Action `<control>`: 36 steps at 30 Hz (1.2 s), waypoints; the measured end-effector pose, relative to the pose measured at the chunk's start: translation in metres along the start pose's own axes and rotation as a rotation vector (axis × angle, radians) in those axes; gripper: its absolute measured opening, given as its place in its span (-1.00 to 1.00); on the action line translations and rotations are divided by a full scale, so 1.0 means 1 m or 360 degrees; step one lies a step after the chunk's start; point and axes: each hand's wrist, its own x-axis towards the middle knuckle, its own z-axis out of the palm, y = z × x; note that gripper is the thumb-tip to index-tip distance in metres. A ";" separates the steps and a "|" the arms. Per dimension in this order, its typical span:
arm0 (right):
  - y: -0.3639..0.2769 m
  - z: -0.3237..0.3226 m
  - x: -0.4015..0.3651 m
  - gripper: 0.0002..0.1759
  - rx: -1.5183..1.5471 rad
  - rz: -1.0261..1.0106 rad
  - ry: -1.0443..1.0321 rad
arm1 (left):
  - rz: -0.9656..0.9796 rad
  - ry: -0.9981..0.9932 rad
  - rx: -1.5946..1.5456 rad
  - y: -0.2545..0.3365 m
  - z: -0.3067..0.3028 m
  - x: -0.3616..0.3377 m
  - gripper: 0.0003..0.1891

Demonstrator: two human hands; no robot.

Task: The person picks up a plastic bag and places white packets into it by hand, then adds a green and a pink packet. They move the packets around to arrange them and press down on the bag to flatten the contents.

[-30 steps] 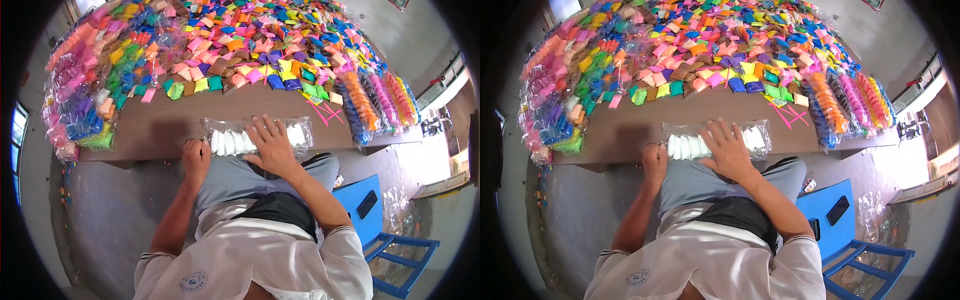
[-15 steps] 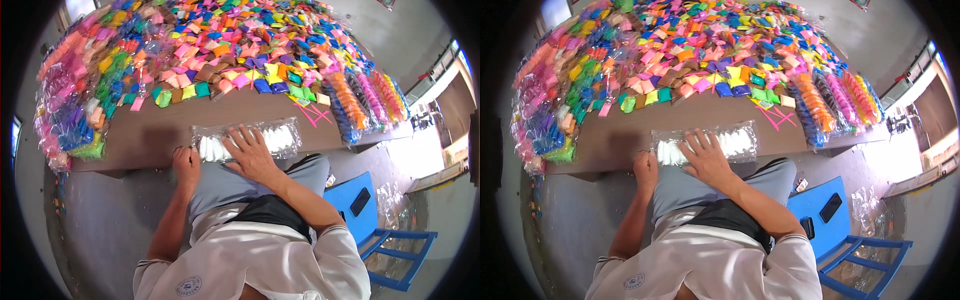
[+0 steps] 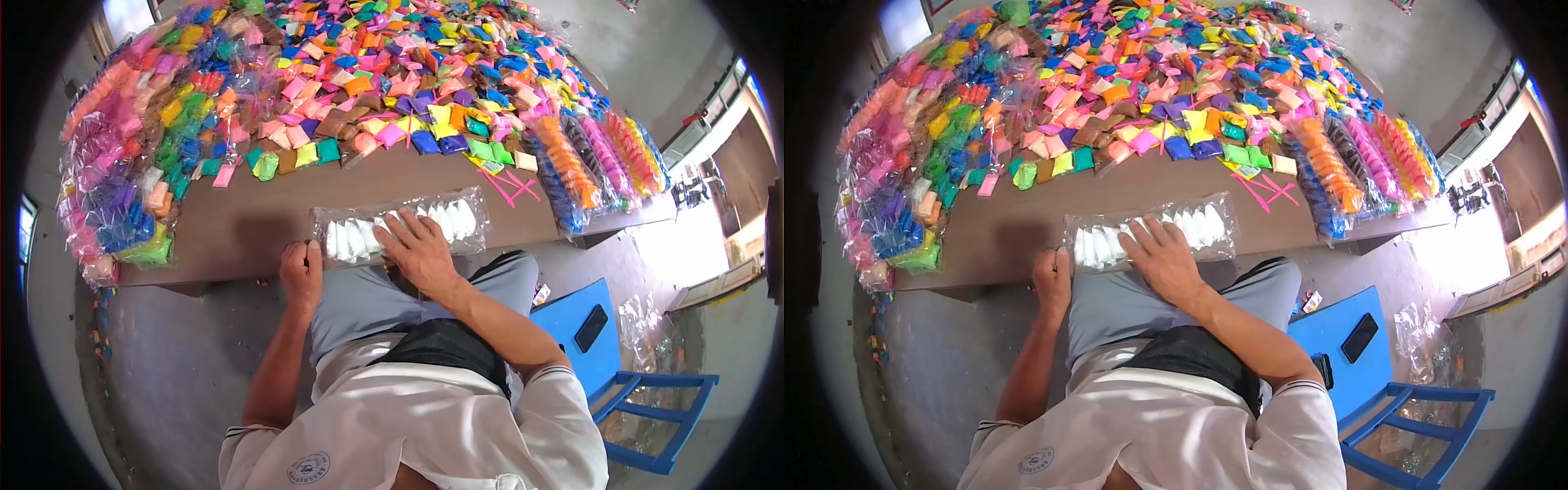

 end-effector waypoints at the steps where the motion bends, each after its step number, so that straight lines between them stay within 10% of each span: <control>1: 0.002 -0.002 0.003 -0.47 0.0020 0.0003 0.0017 | -0.0018 -0.0005 -0.0051 0.001 -0.001 0.001 -0.70; 13: 0.059 -0.025 0.074 -0.76 0.0453 0.0214 -0.0243 | -0.0104 0.0028 -0.0121 -0.004 0.002 0.001 -0.66; 16: 0.075 -0.053 0.110 -0.77 0.0466 0.0524 -0.1069 | -0.0027 0.0040 -0.0058 -0.005 0.002 0.000 -0.68; 20: 0.144 0.035 0.108 -0.53 0.1136 0.0686 -0.1296 | -0.0013 0.0028 0.0000 -0.004 0.001 -0.001 -0.72; 28: 0.167 0.059 0.095 -0.48 0.0895 0.0225 -0.1398 | 0.0032 0.0088 0.0178 -0.021 0.009 -0.012 -0.71; 36: 0.157 0.047 0.099 -0.49 0.0898 0.0559 -0.1519 | 0.0031 0.0084 0.0001 -0.029 0.015 -0.012 -0.67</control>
